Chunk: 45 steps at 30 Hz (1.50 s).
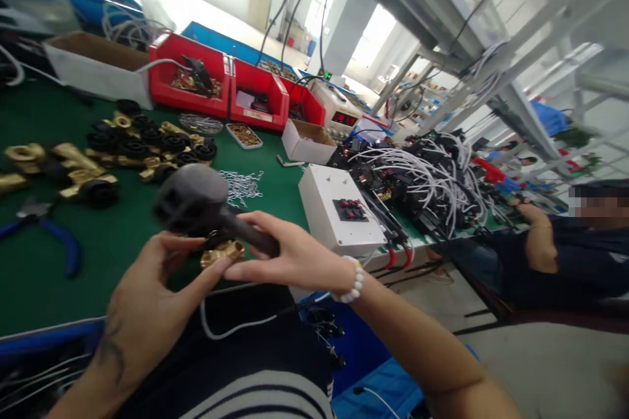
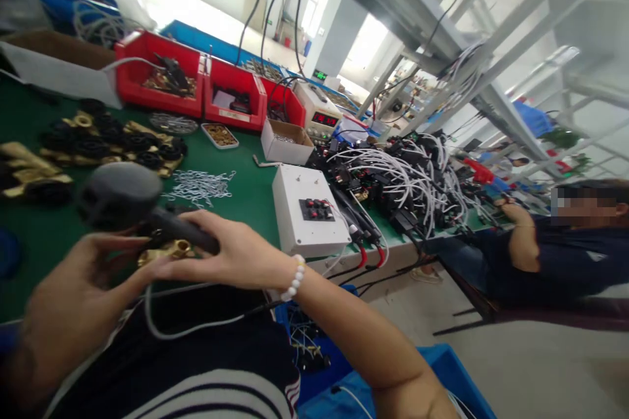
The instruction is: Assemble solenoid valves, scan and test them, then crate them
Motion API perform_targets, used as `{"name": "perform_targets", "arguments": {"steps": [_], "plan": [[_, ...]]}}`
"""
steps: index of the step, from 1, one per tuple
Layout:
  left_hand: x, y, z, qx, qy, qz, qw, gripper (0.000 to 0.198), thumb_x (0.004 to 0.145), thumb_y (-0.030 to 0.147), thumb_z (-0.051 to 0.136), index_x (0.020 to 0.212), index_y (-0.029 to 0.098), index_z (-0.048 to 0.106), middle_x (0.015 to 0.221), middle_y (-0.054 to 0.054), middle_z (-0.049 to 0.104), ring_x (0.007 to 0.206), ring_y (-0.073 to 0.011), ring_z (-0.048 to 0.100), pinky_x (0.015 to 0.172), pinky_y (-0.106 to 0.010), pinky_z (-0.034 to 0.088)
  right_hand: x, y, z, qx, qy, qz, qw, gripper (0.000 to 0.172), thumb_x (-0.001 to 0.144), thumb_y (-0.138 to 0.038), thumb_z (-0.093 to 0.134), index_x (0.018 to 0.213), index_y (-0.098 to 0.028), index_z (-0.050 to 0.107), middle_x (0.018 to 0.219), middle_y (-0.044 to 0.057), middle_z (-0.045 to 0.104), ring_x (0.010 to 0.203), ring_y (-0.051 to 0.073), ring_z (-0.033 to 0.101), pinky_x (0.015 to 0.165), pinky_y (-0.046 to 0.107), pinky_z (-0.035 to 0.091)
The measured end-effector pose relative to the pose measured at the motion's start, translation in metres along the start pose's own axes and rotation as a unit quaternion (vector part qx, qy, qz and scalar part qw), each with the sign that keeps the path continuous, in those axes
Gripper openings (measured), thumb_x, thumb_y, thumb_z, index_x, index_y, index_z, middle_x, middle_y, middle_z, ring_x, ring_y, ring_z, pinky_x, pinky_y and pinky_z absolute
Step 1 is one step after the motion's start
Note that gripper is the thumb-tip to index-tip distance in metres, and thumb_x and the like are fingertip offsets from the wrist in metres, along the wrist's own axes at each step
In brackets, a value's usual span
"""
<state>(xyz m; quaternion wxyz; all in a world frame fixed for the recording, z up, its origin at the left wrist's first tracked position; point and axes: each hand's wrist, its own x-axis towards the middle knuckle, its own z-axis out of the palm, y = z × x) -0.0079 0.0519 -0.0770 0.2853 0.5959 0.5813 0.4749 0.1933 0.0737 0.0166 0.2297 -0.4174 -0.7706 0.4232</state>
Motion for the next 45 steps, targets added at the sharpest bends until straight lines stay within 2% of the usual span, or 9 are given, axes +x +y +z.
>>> {"name": "perform_targets", "arguments": {"steps": [7, 10, 15, 20, 25, 30, 35, 40, 45], "plan": [[-0.005, 0.014, 0.015, -0.061, 0.029, 0.128, 0.989, 0.033, 0.082, 0.041, 0.076, 0.098, 0.021, 0.055, 0.136, -0.011, 0.06, 0.119, -0.0293, 0.063, 0.106, -0.052, 0.05, -0.043, -0.011, -0.01, -0.075, 0.099, 0.082, 0.989, 0.023, 0.102, -0.044, 0.047, 0.1, -0.021, 0.053, 0.064, -0.006, 0.044, 0.056, 0.011, 0.042, 0.054, 0.025, 0.03], [-0.005, 0.015, 0.019, -0.018, 0.056, 0.184, 0.981, 0.031, 0.083, 0.036, 0.077, 0.097, 0.02, 0.054, 0.131, -0.013, 0.062, 0.121, -0.0291, 0.062, 0.102, -0.05, 0.051, -0.05, -0.011, -0.008, -0.139, 0.094, 0.105, 0.98, 0.032, 0.1, -0.046, 0.048, 0.08, -0.021, 0.051, 0.063, -0.004, 0.045, 0.056, 0.012, 0.041, 0.053, 0.026, 0.026], [-0.005, 0.018, 0.021, 0.018, 0.074, 0.231, 0.97, 0.03, 0.085, 0.032, 0.075, 0.1, 0.018, 0.054, 0.129, -0.016, 0.062, 0.119, -0.0282, 0.062, 0.099, -0.047, 0.052, -0.054, -0.006, -0.001, -0.038, 0.23, 0.065, 0.97, 0.051, 0.103, -0.062, 0.031, 0.077, -0.022, 0.047, 0.062, -0.004, 0.041, 0.052, 0.012, 0.036, 0.051, 0.026, 0.028], [-0.005, 0.02, 0.022, 0.051, 0.098, 0.271, 0.956, 0.03, 0.085, 0.032, 0.076, 0.098, 0.018, 0.053, 0.124, -0.016, 0.064, 0.117, -0.0283, 0.063, 0.096, -0.045, 0.054, -0.053, -0.003, 0.002, -0.136, 0.138, 0.11, 0.975, 0.054, 0.099, -0.065, 0.037, 0.068, -0.022, 0.042, 0.058, -0.004, 0.04, 0.052, 0.012, 0.034, 0.051, 0.027, 0.024], [-0.004, 0.019, 0.023, 0.056, 0.098, 0.29, 0.95, 0.029, 0.086, 0.031, 0.074, 0.099, 0.017, 0.053, 0.124, -0.018, 0.064, 0.117, -0.0291, 0.063, 0.095, -0.045, 0.054, -0.055, 0.0, 0.002, -0.038, 0.237, 0.088, 0.967, 0.057, 0.1, -0.068, 0.029, 0.07, -0.022, 0.042, 0.056, -0.005, 0.035, 0.05, 0.012, 0.032, 0.048, 0.027, 0.024], [-0.003, 0.019, 0.024, 0.068, 0.115, 0.295, 0.946, 0.029, 0.084, 0.029, 0.076, 0.097, 0.017, 0.053, 0.121, -0.017, 0.065, 0.114, -0.0289, 0.065, 0.094, -0.044, 0.054, -0.052, 0.007, 0.005, -0.091, 0.136, 0.126, 0.978, 0.06, 0.095, -0.073, 0.037, 0.065, -0.021, 0.043, 0.057, -0.004, 0.039, 0.052, 0.011, 0.032, 0.049, 0.026, 0.025], [-0.003, 0.018, 0.024, 0.063, 0.116, 0.294, 0.947, 0.029, 0.084, 0.03, 0.076, 0.098, 0.018, 0.052, 0.122, -0.016, 0.065, 0.114, -0.0285, 0.064, 0.093, -0.043, 0.055, -0.051, 0.007, 0.003, 0.045, 0.223, 0.11, 0.967, 0.062, 0.094, -0.077, 0.03, 0.065, -0.023, 0.039, 0.051, -0.005, 0.033, 0.044, 0.01, 0.027, 0.042, 0.025, 0.021], [-0.003, 0.017, 0.024, 0.071, 0.118, 0.284, 0.949, 0.029, 0.083, 0.03, 0.076, 0.094, 0.018, 0.053, 0.121, -0.016, 0.066, 0.112, -0.0284, 0.065, 0.092, -0.042, 0.054, -0.047, 0.007, 0.005, 0.007, 0.095, 0.148, 0.984, 0.064, 0.092, -0.077, 0.04, 0.062, -0.021, 0.042, 0.053, -0.004, 0.037, 0.046, 0.009, 0.03, 0.042, 0.023, 0.021], [-0.002, 0.017, 0.024, 0.062, 0.134, 0.284, 0.947, 0.027, 0.084, 0.031, 0.074, 0.093, 0.017, 0.053, 0.119, -0.017, 0.066, 0.109, -0.0278, 0.065, 0.091, -0.04, 0.054, -0.043, 0.008, 0.002, 0.072, 0.181, 0.135, 0.971, 0.068, 0.087, -0.086, 0.031, 0.062, -0.023, 0.039, 0.048, -0.006, 0.031, 0.042, 0.009, 0.025, 0.039, 0.023, 0.018]]}}
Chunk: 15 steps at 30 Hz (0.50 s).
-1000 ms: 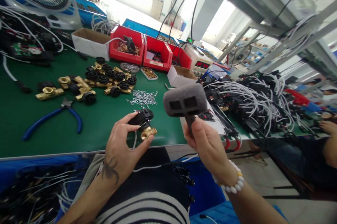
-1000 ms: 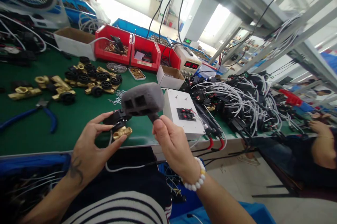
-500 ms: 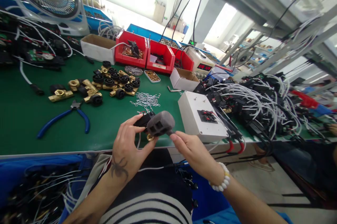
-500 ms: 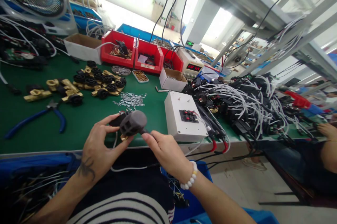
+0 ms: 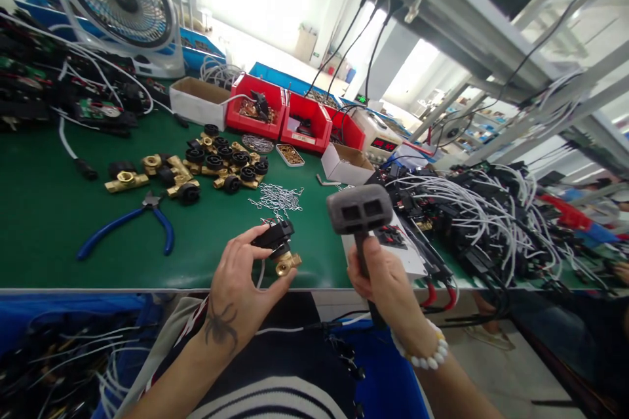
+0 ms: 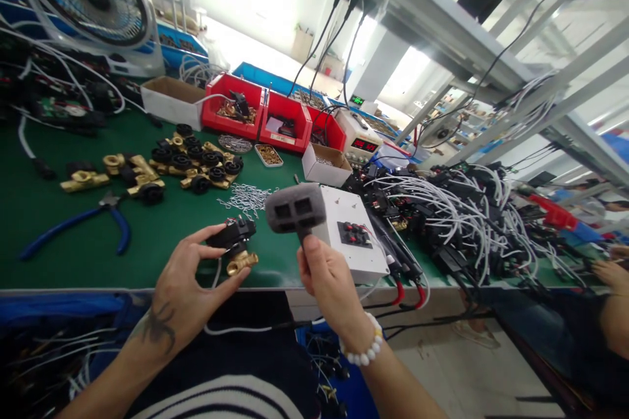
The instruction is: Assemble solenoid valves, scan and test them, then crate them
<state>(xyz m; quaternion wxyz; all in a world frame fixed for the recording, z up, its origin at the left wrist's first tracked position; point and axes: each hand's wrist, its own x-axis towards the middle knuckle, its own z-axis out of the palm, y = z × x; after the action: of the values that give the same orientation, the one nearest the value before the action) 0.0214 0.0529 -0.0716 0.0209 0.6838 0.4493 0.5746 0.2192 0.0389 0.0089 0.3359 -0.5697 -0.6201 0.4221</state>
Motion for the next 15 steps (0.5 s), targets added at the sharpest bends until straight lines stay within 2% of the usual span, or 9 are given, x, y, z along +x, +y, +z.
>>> {"name": "perform_targets", "arguments": {"steps": [4, 8, 13, 15], "plan": [[-0.0017, -0.0015, 0.0009, 0.002, 0.005, 0.015, 1.0, 0.026, 0.085, 0.031, 0.074, 0.092, 0.015, 0.054, 0.117, -0.018, 0.066, 0.109, -0.0271, 0.064, 0.092, -0.039, 0.053, 0.001, -0.0017, 0.0014, -0.097, -0.075, 0.012, 0.992, 0.068, 0.088, -0.082, 0.041, 0.059, -0.02, 0.042, 0.052, -0.004, 0.037, 0.047, 0.008, 0.03, 0.042, 0.023, 0.02], [-0.0042, -0.0018, 0.0019, -0.004, 0.008, 0.008, 1.0, 0.028, 0.085, 0.032, 0.075, 0.093, 0.014, 0.054, 0.119, -0.019, 0.065, 0.111, -0.0276, 0.064, 0.093, -0.039, 0.051, 0.0003, -0.0033, -0.0011, -0.03, -0.019, 0.018, 0.999, 0.07, 0.086, -0.087, 0.03, 0.059, -0.023, 0.038, 0.048, -0.006, 0.03, 0.042, 0.009, 0.026, 0.04, 0.024, 0.02], [-0.0047, -0.0011, 0.0028, 0.013, 0.013, 0.026, 1.0, 0.026, 0.084, 0.029, 0.074, 0.092, 0.014, 0.054, 0.118, -0.019, 0.066, 0.11, -0.0279, 0.064, 0.092, -0.038, 0.051, 0.0003, -0.0024, 0.0006, -0.112, -0.083, 0.018, 0.99, 0.068, 0.088, -0.083, 0.036, 0.06, -0.022, 0.041, 0.051, -0.004, 0.037, 0.047, 0.009, 0.029, 0.044, 0.024, 0.021], [-0.0048, -0.0016, 0.0033, 0.011, 0.013, 0.023, 1.0, 0.027, 0.084, 0.029, 0.075, 0.093, 0.014, 0.054, 0.118, -0.019, 0.065, 0.111, -0.028, 0.064, 0.093, -0.038, 0.051, 0.001, -0.0014, 0.0002, -0.095, -0.059, 0.007, 0.994, 0.067, 0.09, -0.081, 0.034, 0.061, -0.022, 0.04, 0.051, -0.005, 0.035, 0.046, 0.009, 0.029, 0.044, 0.025, 0.021]]}}
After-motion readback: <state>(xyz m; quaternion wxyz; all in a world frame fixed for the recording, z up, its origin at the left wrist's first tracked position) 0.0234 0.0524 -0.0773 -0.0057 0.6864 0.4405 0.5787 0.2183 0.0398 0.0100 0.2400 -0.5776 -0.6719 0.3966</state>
